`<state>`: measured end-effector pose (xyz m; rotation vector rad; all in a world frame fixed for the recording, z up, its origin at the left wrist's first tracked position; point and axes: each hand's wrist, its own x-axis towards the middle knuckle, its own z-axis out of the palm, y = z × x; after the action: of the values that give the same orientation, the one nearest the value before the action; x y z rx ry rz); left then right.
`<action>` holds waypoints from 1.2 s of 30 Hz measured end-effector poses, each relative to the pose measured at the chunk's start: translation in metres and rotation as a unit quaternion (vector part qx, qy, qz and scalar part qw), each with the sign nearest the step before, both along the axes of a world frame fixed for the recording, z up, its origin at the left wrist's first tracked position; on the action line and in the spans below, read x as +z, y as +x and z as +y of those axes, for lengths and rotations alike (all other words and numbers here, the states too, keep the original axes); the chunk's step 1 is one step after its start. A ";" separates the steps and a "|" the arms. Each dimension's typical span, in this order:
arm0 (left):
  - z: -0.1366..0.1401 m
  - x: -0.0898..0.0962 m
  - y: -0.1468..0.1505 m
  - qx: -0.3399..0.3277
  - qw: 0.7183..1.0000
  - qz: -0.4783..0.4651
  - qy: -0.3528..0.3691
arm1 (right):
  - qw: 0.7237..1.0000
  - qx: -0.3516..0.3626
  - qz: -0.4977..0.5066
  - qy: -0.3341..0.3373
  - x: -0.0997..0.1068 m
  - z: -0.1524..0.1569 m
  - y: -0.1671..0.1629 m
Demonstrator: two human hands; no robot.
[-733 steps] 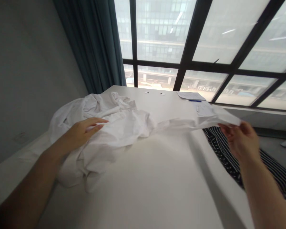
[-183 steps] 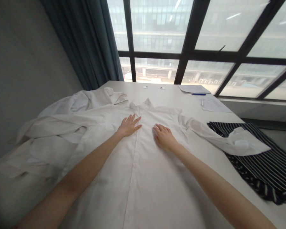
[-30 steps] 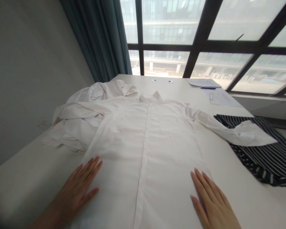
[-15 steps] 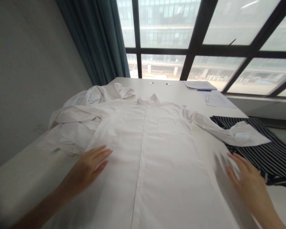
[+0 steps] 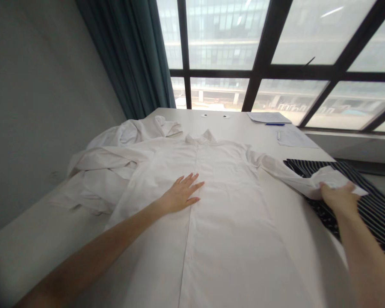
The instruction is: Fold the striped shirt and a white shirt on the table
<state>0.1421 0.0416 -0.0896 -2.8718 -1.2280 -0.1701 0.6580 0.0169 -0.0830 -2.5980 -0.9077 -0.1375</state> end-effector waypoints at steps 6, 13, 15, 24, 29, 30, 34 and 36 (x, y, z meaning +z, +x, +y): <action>0.005 -0.014 0.002 0.011 0.999 -0.031 -0.023 | 0.988 -0.074 0.118 0.063 0.017 0.010 -0.009; 0.005 -0.014 0.000 0.016 0.988 -0.137 -0.066 | 0.904 0.061 0.043 0.420 0.054 0.028 -0.059; 0.008 -0.015 -0.002 0.024 0.975 -0.203 -0.090 | 0.866 0.184 0.006 0.466 0.068 0.029 -0.091; 0.028 -0.017 -0.010 0.079 0.701 -0.614 -0.353 | 0.649 0.699 -0.090 0.287 0.029 -0.010 -0.256; 0.021 -0.010 -0.011 0.015 0.725 -0.574 -0.381 | 0.682 0.677 -0.097 0.259 -0.011 -0.011 -0.268; 0.018 -0.009 -0.009 0.005 0.757 -0.543 -0.363 | 0.712 0.642 -0.098 0.267 -0.014 -0.009 -0.267; 0.004 0.000 0.001 -0.033 0.844 -0.427 -0.323 | 0.802 0.513 -0.075 0.297 -0.017 -0.004 -0.259; -0.001 0.007 0.006 -0.012 0.865 -0.393 -0.312 | 0.820 0.485 -0.042 0.301 -0.017 -0.001 -0.256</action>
<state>0.1485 0.0410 -0.0822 -3.5021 -1.5622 -1.2800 0.4020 0.0159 -0.1003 -1.3423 -1.7523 -0.2058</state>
